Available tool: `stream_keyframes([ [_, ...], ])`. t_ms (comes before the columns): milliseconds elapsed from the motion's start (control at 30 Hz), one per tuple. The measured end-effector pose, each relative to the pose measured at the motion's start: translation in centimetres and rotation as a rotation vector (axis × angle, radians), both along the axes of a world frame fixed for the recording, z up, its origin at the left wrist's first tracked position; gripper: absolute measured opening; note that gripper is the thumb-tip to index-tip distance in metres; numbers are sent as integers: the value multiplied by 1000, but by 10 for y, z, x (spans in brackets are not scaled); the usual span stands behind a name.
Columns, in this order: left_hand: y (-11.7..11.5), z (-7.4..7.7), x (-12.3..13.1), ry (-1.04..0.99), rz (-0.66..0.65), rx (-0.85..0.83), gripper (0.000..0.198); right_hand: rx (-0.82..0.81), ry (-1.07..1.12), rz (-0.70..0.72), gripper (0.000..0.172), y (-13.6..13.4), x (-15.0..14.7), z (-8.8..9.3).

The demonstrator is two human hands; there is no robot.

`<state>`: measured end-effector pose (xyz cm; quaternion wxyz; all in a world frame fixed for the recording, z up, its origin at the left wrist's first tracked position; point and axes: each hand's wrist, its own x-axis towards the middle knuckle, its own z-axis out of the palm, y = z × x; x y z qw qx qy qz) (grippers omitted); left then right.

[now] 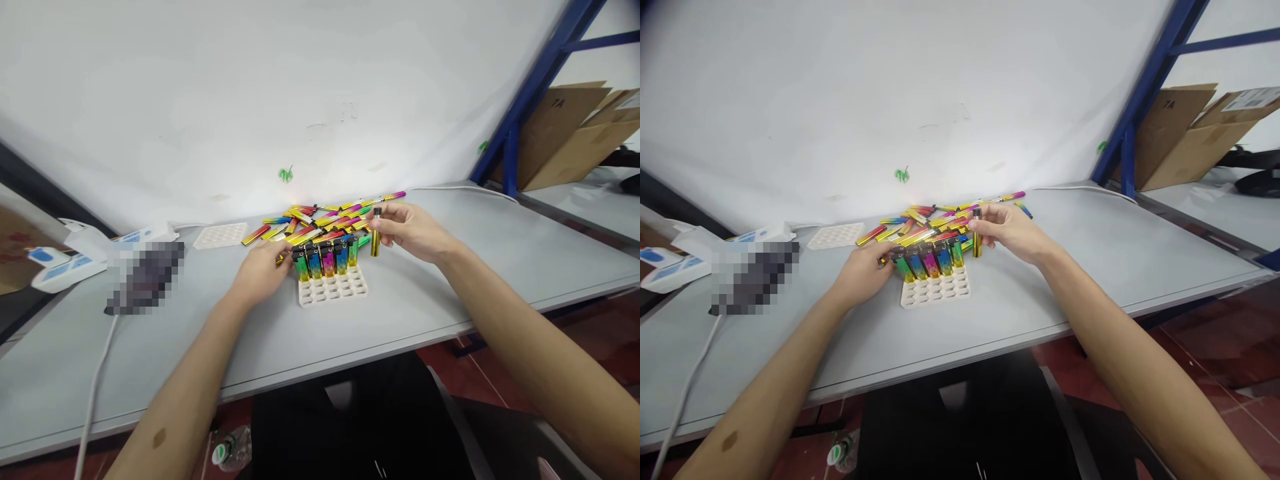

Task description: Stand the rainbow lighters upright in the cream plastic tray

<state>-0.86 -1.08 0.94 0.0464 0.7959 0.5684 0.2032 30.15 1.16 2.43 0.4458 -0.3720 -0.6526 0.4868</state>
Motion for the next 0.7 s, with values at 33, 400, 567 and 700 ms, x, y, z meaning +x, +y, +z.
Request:
stream_keyframes([
  [33,0,0,0,1,-2,-1,26,-10,5,22,36,-1,-1,0],
  [400,1,-2,-1,8,1,7,23,-4,-70,178,36,-8,-5,1],
  [567,1,-2,-1,8,3,6,24,2,-72,208,36,-5,-3,-1],
  [700,2,-2,-1,4,-3,8,23,3,-18,173,36,-6,-5,-2],
])
